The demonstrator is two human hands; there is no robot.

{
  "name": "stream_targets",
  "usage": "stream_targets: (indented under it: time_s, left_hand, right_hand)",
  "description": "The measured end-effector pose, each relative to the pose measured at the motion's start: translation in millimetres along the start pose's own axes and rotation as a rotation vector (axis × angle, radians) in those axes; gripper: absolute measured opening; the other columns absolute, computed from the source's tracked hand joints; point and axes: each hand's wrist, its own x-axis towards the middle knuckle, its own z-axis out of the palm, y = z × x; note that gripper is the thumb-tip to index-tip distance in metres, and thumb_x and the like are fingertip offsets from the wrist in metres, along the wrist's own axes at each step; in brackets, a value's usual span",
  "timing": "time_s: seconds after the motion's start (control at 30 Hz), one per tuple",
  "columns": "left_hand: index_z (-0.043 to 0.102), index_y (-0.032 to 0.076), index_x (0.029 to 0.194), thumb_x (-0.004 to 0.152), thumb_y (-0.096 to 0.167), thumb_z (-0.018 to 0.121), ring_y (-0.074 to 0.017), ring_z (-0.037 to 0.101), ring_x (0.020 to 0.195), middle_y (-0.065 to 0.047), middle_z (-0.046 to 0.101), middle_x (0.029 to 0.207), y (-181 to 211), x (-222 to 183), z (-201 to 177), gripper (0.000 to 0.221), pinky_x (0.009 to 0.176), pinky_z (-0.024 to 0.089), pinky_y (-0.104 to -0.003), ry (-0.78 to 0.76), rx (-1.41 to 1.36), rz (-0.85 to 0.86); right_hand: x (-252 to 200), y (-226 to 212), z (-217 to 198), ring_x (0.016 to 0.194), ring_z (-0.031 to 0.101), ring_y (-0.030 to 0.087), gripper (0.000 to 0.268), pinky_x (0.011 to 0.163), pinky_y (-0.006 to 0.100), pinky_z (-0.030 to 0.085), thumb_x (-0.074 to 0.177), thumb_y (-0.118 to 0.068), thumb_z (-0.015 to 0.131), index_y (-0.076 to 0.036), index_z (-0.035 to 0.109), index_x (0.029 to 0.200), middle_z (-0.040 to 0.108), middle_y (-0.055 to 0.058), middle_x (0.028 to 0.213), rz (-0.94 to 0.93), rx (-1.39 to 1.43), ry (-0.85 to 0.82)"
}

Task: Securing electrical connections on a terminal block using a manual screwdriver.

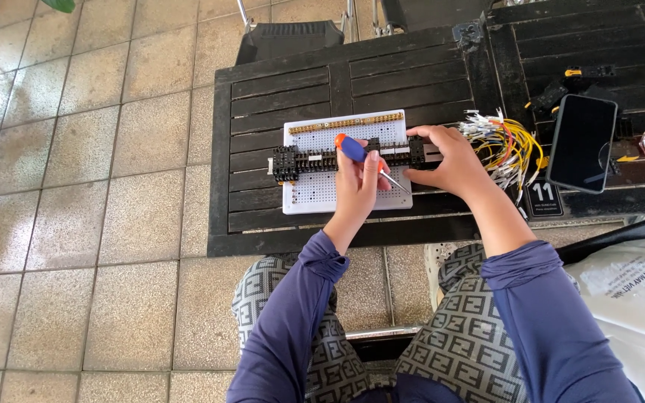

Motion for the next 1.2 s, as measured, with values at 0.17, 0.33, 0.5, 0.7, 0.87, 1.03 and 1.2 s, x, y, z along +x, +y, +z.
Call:
stream_targets:
  time_s: [0.17, 0.33, 0.5, 0.7, 0.87, 1.03, 1.2]
  left_hand:
    - [0.034, 0.012, 0.128, 0.112, 0.022, 0.039, -0.0099, 0.066, 0.060, -0.004, 0.065, 0.083, 1.0, -0.9, 2.1, 0.019, 0.056, 0.061, -0.025, 0.023, 0.012, 0.005]
    - [0.035, 0.012, 0.128, 0.111, 0.022, 0.042, -0.0099, 0.065, 0.058, -0.003, 0.065, 0.082, 3.6, -1.3, 4.3, 0.021, 0.054, 0.058, -0.023, 0.043, 0.029, 0.017]
    - [0.038, 0.012, 0.126, 0.110, 0.021, 0.044, -0.0113, 0.066, 0.057, -0.005, 0.067, 0.080, 5.3, -1.9, 6.6, 0.020, 0.053, 0.059, -0.023, 0.049, 0.080, 0.046]
    - [0.039, 0.010, 0.127, 0.110, 0.020, 0.045, -0.0120, 0.066, 0.057, -0.006, 0.067, 0.080, 8.3, -1.5, 6.1, 0.021, 0.053, 0.057, -0.023, 0.048, 0.085, 0.056]
    - [0.039, 0.010, 0.127, 0.109, 0.022, 0.046, -0.0122, 0.066, 0.056, -0.007, 0.068, 0.080, 6.9, -2.6, 5.1, 0.022, 0.052, 0.057, -0.024, 0.054, 0.083, 0.067]
    - [0.040, 0.009, 0.127, 0.109, 0.022, 0.046, -0.0121, 0.067, 0.057, -0.007, 0.067, 0.080, 8.9, -3.1, 4.0, 0.023, 0.051, 0.056, -0.022, 0.036, 0.093, 0.048]
    - [0.040, 0.009, 0.127, 0.110, 0.022, 0.046, -0.0116, 0.067, 0.057, -0.007, 0.067, 0.080, 9.6, -4.0, 3.9, 0.022, 0.051, 0.055, -0.022, 0.037, 0.098, 0.049]
  right_hand:
    - [5.0, 15.5, 15.7, 0.131, 0.051, 0.041, 0.067, 0.108, 0.060, 0.044, 0.078, -0.035, 0.087, -0.021, 0.060, 0.139, 0.057, 0.017, 0.133, 0.019, 0.041, 0.088]
    - [-4.0, 13.8, 35.1, 0.125, 0.052, 0.041, 0.040, 0.099, 0.052, 0.050, 0.098, -0.037, 0.074, -0.014, 0.061, 0.128, 0.055, 0.016, 0.121, 0.162, -0.020, 0.419]
    - [8.6, 18.1, 35.8, 0.113, 0.063, 0.052, 0.067, 0.083, 0.061, 0.057, 0.097, -0.055, 0.070, -0.005, 0.052, 0.138, 0.061, 0.032, 0.116, 0.263, -0.403, 0.337]
    - [19.3, 26.4, 47.8, 0.077, 0.073, 0.045, 0.052, 0.056, 0.048, 0.060, 0.102, -0.054, 0.058, -0.006, 0.061, 0.120, 0.062, 0.027, 0.106, 0.357, -0.501, 0.245]
    - [14.2, 19.2, 47.8, 0.076, 0.073, 0.045, 0.042, 0.057, 0.049, 0.059, 0.102, -0.051, 0.059, -0.013, 0.062, 0.121, 0.063, 0.022, 0.100, 0.302, -0.535, 0.307]
    - [6.3, -3.2, 24.0, 0.083, 0.072, 0.044, 0.046, 0.064, 0.049, 0.058, 0.103, -0.053, 0.057, -0.020, 0.058, 0.134, 0.060, 0.025, 0.116, 0.338, -0.359, 0.222]
    - [-1.6, -40.2, -6.7, 0.081, 0.068, 0.042, 0.052, 0.077, 0.057, 0.055, 0.103, -0.031, 0.059, -0.021, 0.052, 0.153, 0.050, 0.032, 0.131, 0.271, -0.060, -0.037]
